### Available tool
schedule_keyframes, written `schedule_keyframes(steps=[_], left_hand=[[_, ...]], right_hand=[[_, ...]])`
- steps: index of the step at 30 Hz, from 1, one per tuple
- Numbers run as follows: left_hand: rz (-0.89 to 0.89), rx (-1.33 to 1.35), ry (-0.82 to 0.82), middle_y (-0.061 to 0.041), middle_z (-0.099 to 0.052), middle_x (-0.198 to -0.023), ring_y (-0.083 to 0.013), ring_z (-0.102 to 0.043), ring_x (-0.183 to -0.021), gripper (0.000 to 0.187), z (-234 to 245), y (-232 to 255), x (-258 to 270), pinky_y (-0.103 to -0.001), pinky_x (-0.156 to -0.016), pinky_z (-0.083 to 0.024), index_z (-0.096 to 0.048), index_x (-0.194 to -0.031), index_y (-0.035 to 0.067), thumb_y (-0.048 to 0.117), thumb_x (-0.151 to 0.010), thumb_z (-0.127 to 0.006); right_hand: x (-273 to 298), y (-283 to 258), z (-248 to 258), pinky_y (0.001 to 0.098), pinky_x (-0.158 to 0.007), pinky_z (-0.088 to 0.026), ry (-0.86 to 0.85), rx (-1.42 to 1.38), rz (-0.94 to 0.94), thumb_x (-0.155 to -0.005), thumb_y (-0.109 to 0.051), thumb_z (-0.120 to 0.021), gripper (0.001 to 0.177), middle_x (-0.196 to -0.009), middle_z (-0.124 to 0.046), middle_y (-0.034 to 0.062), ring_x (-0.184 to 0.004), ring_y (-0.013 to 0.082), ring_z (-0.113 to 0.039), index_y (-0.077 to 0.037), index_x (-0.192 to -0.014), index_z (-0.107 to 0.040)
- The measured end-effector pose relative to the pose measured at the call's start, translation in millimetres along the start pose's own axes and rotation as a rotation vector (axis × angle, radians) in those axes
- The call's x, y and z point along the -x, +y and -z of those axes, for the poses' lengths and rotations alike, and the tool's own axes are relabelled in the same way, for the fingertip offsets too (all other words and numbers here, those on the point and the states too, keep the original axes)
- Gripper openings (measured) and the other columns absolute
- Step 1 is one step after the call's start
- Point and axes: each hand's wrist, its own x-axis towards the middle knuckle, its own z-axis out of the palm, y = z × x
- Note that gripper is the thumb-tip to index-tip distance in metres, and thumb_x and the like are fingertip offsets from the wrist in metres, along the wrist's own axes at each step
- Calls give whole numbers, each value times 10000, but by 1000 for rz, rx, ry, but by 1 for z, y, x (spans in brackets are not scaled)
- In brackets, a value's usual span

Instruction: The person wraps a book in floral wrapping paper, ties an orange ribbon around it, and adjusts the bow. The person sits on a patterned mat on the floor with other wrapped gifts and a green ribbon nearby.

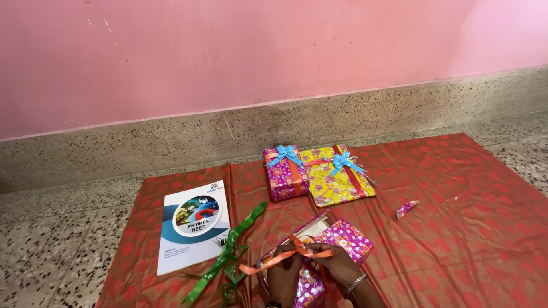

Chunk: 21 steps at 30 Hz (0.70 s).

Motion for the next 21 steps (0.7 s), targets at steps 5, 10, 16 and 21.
schedule_keyframes(steps=[5, 10, 16, 21], left_hand=[[-88, 233, -88, -63, -713, -886, -127, -641, -818, 178, 1, -8, -1, -303, -736, -506, -687, -1026, -21, 57, -872, -729], [38, 152, -101, -50, -748, -931, -113, -686, -867, 183, 0, -12, -4, -282, -780, -534, -705, -1071, 24, 113, -911, -710], [88, 128, 27, -75, -726, -881, -133, -653, -801, 187, -10, -21, -8, -295, -725, -514, -705, -1069, 15, 129, -922, -710], [59, 119, 36, -61, -718, -899, -137, -656, -823, 185, -9, -19, -7, -306, -743, -516, -697, -1048, 6, 105, -898, -740]], right_hand=[[-6, 12, 0, 283, -640, -527, 3, -101, -13, -895, -173, -760, 323, -844, -735, 74, -686, 136, -642, 43, -1135, -764], [-17, 23, 5, 265, -666, -503, 82, 58, 19, -858, -180, -759, 319, -911, -769, 41, -741, 100, -645, -40, -1143, -784], [-27, 31, 9, 254, -770, -514, 66, 62, 69, -882, -247, -768, 349, -936, -781, 26, -835, 85, -648, 2, -1125, -790], [-22, 29, 6, 273, -764, -515, 63, -62, 48, -893, -274, -758, 349, -929, -755, 38, -829, 111, -642, -4, -1113, -779]])
